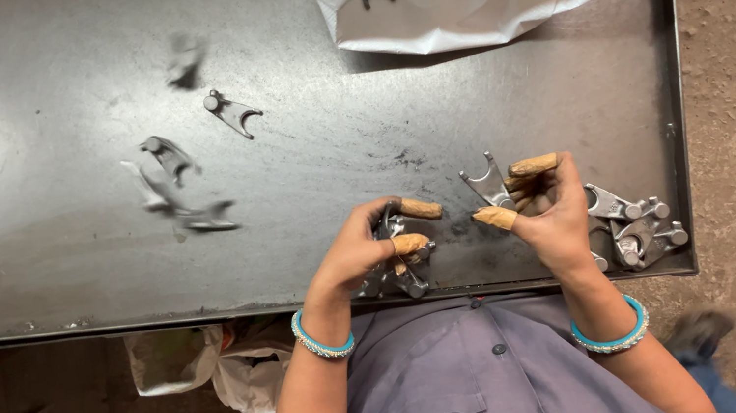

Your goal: The person stands at a metal workbench handling small metal fork-shaped castings, picking them up one at a time, turning and rubbing them with their fingers, and placing them in a pile on the bench. They occasionally toss castings into a white bag on the table and gather pieces from the pile to rework them.

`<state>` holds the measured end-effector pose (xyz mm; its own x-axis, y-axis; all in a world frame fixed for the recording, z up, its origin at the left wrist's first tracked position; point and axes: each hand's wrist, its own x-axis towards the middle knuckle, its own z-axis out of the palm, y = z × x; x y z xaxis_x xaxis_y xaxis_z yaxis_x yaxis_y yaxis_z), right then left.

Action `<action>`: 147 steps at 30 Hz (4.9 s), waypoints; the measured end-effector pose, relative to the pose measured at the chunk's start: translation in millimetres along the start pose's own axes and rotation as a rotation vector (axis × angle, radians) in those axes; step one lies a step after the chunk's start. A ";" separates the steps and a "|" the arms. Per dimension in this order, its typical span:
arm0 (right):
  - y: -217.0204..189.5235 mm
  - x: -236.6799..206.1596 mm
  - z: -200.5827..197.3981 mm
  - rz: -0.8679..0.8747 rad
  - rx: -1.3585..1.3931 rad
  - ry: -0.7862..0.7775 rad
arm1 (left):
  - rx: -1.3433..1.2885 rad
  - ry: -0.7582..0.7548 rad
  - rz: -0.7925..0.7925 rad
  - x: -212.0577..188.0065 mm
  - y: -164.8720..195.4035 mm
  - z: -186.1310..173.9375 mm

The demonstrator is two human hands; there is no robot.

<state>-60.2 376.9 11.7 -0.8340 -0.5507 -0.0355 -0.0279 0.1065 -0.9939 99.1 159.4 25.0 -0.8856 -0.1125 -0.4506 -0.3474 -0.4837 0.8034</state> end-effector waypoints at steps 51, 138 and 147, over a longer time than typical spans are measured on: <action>-29.3 58.2 71.8 -0.040 -0.295 -0.365 | 0.551 0.957 0.561 40.7 50.5 -66.3; 46.8 -5.1 -13.3 0.531 0.925 -0.208 | -0.075 0.142 0.353 24.1 -52.9 53.7; 59.5 -8.6 -12.8 0.520 0.505 -0.143 | -0.319 0.182 0.198 48.4 -88.2 38.6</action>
<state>-61.7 398.6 -45.9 -0.5891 -0.6392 -0.4943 0.6376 0.0079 -0.7703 75.0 230.1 -52.5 -0.8465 -0.3683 -0.3844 -0.0377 -0.6788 0.7333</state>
